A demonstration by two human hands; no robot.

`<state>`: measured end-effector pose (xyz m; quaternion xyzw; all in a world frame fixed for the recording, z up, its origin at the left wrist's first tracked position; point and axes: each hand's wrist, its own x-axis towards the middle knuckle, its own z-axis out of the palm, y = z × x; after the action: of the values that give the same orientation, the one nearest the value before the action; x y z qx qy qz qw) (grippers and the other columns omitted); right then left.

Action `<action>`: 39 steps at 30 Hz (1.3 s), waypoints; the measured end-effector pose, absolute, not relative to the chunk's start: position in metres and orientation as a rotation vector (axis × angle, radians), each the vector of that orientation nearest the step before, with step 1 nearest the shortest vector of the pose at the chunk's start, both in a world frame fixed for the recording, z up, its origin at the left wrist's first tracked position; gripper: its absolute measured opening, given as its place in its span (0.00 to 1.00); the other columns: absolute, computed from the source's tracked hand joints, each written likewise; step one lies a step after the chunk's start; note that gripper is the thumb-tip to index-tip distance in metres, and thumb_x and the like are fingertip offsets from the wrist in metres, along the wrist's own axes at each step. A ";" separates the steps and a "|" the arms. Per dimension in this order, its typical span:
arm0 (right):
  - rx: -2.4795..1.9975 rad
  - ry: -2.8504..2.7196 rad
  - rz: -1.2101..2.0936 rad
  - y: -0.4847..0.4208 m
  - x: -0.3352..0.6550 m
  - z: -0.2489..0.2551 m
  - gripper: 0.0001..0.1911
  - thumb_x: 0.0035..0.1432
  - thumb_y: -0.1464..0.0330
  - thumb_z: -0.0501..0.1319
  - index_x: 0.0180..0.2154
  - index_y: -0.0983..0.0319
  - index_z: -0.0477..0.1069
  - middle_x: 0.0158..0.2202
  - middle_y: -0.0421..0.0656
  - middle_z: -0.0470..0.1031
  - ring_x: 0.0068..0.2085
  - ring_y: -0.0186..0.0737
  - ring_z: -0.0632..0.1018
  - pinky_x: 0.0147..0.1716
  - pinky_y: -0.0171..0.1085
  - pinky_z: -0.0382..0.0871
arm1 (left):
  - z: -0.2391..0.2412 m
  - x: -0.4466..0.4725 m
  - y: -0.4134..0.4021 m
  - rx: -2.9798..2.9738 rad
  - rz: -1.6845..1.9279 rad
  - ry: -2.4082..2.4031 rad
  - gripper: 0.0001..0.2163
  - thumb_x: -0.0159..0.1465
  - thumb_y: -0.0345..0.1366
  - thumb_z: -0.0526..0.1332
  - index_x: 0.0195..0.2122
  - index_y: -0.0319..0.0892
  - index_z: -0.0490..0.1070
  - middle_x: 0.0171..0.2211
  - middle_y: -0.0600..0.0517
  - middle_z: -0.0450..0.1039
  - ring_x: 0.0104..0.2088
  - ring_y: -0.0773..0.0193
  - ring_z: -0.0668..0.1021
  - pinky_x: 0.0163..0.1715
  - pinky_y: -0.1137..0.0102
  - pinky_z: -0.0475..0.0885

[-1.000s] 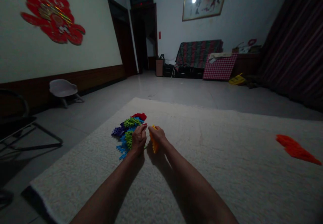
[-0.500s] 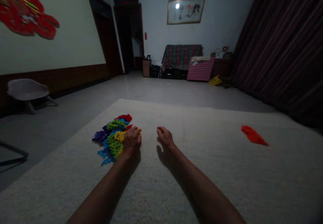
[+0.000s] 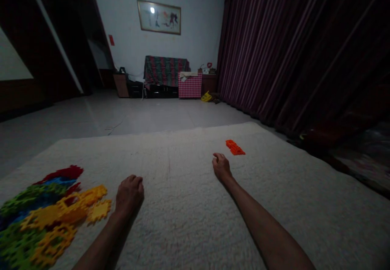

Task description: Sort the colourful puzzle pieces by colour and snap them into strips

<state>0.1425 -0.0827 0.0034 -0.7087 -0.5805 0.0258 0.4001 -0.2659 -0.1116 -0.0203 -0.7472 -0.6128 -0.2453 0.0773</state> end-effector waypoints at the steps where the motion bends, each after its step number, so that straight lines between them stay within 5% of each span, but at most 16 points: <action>1: -1.810 -1.447 0.020 -0.082 0.155 0.004 0.19 0.58 0.73 0.52 0.48 0.66 0.74 0.50 0.54 0.76 0.52 0.46 0.75 0.56 0.42 0.66 | -0.020 -0.260 -0.108 -2.247 -0.734 -1.827 0.13 0.64 0.32 0.52 0.38 0.39 0.77 0.41 0.42 0.77 0.44 0.51 0.79 0.49 0.58 0.72; 7: -1.960 -1.263 -0.256 -0.060 0.218 0.016 0.27 0.57 0.65 0.57 0.58 0.67 0.63 0.62 0.58 0.64 0.62 0.56 0.63 0.61 0.53 0.55 | -0.021 -0.228 -0.096 -2.261 -0.730 -1.769 0.15 0.65 0.32 0.50 0.39 0.38 0.76 0.41 0.42 0.76 0.44 0.53 0.78 0.49 0.59 0.72; 14: -2.231 -1.446 -0.357 -0.023 0.262 0.018 0.33 0.60 0.55 0.58 0.63 0.63 0.59 0.63 0.56 0.62 0.60 0.57 0.63 0.59 0.55 0.54 | -0.025 -0.230 -0.098 -2.242 -0.779 -1.730 0.13 0.65 0.33 0.51 0.38 0.41 0.76 0.42 0.44 0.76 0.45 0.54 0.78 0.50 0.61 0.72; 20: -2.361 -1.489 -0.115 -0.003 0.274 0.015 0.37 0.60 0.50 0.56 0.66 0.58 0.56 0.63 0.57 0.62 0.58 0.60 0.67 0.55 0.54 0.61 | -0.023 -0.228 -0.100 -2.204 -0.788 -1.753 0.13 0.65 0.33 0.51 0.39 0.43 0.76 0.43 0.45 0.76 0.44 0.55 0.78 0.48 0.62 0.73; 26: -2.333 -1.518 -0.084 0.003 0.274 0.015 0.28 0.61 0.51 0.57 0.58 0.57 0.67 0.54 0.54 0.73 0.52 0.57 0.74 0.51 0.52 0.65 | -0.024 -0.228 -0.101 -2.172 -0.805 -1.756 0.13 0.65 0.33 0.52 0.40 0.42 0.77 0.45 0.44 0.76 0.45 0.55 0.77 0.49 0.60 0.74; 39: -2.171 -1.547 -0.118 -0.011 0.233 0.014 0.21 0.60 0.57 0.61 0.51 0.60 0.71 0.46 0.54 0.76 0.46 0.51 0.77 0.43 0.43 0.69 | -0.025 -0.226 -0.099 -2.172 -0.838 -1.745 0.12 0.64 0.32 0.52 0.38 0.42 0.76 0.42 0.44 0.76 0.44 0.54 0.77 0.49 0.61 0.73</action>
<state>0.2329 -0.0115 0.0137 -0.7909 -0.5636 -0.0431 0.2345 -0.2264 -0.0995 -0.0251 -0.7414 -0.5958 -0.2861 0.1160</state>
